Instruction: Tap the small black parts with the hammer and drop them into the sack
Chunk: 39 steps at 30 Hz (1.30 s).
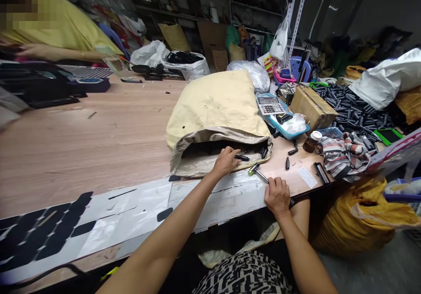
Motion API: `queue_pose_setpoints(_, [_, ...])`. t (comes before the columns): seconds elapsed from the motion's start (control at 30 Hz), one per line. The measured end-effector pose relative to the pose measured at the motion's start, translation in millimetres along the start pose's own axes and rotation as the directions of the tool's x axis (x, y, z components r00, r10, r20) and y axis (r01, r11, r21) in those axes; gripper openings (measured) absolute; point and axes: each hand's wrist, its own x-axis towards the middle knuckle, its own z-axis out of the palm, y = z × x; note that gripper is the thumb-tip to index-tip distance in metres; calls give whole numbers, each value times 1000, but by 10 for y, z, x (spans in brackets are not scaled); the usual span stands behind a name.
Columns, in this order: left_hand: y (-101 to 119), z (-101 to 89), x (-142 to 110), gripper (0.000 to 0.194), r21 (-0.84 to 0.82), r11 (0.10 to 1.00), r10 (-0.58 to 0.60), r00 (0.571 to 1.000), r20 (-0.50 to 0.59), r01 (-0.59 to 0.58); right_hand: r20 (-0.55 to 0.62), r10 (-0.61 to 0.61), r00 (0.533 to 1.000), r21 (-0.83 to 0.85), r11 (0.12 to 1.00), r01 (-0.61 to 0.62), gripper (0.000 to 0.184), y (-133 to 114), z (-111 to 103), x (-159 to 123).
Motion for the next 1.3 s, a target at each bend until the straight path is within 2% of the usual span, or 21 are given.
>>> queue_pose_setpoints(0.1, [-45,66,92,20,72,997,17,999,49,-21,-2,0,1000,7,1000,0,23,7,2,1])
queue_pose_setpoints(0.2, [-92,39,-53,13,23,998,60,998,20,-61,5,5,1000,16,1000,-5,23,19,20,-3])
queue_pose_setpoints(0.37, [-205,-26,-661,14,-145,979,132,989,-67,-141,20,11,1000,37,999,-12,25,34,49,-11])
queue_pose_setpoints(0.47, [-231,27,-1036,13,-173,972,155,987,-41,-159,23,6,1000,38,999,-7,27,36,51,-17])
queue_pose_setpoints(0.57, [-205,116,-1238,14,-165,977,128,991,-48,-134,15,-1,1000,30,1000,1,28,49,47,-12])
queue_pose_setpoints(0.7, [-175,166,-1248,16,-185,975,112,990,-80,-125,22,-24,999,53,998,23,30,95,25,21])
queue_pose_setpoints(0.83, [-206,166,-1200,14,-223,966,114,990,-80,-129,35,-8,999,240,971,0,36,64,-71,-2])
queue_pose_setpoints(0.97, [-252,190,-1193,14,-276,954,104,992,-75,-121,32,-7,999,539,842,-11,38,-136,-232,-140])
queue_pose_setpoints(1.03, [-269,200,-1192,14,-299,948,96,993,-67,-112,37,-37,999,620,785,7,37,-254,-306,-207])
queue_pose_setpoints(1.13, [-278,198,-1189,14,-314,944,84,995,-60,-98,42,-86,995,650,759,39,35,-383,-382,-260])
queue_pose_setpoints(1.3, [-266,176,-1189,14,-303,948,80,995,-61,-95,29,-142,989,624,776,93,38,-449,-412,-305])
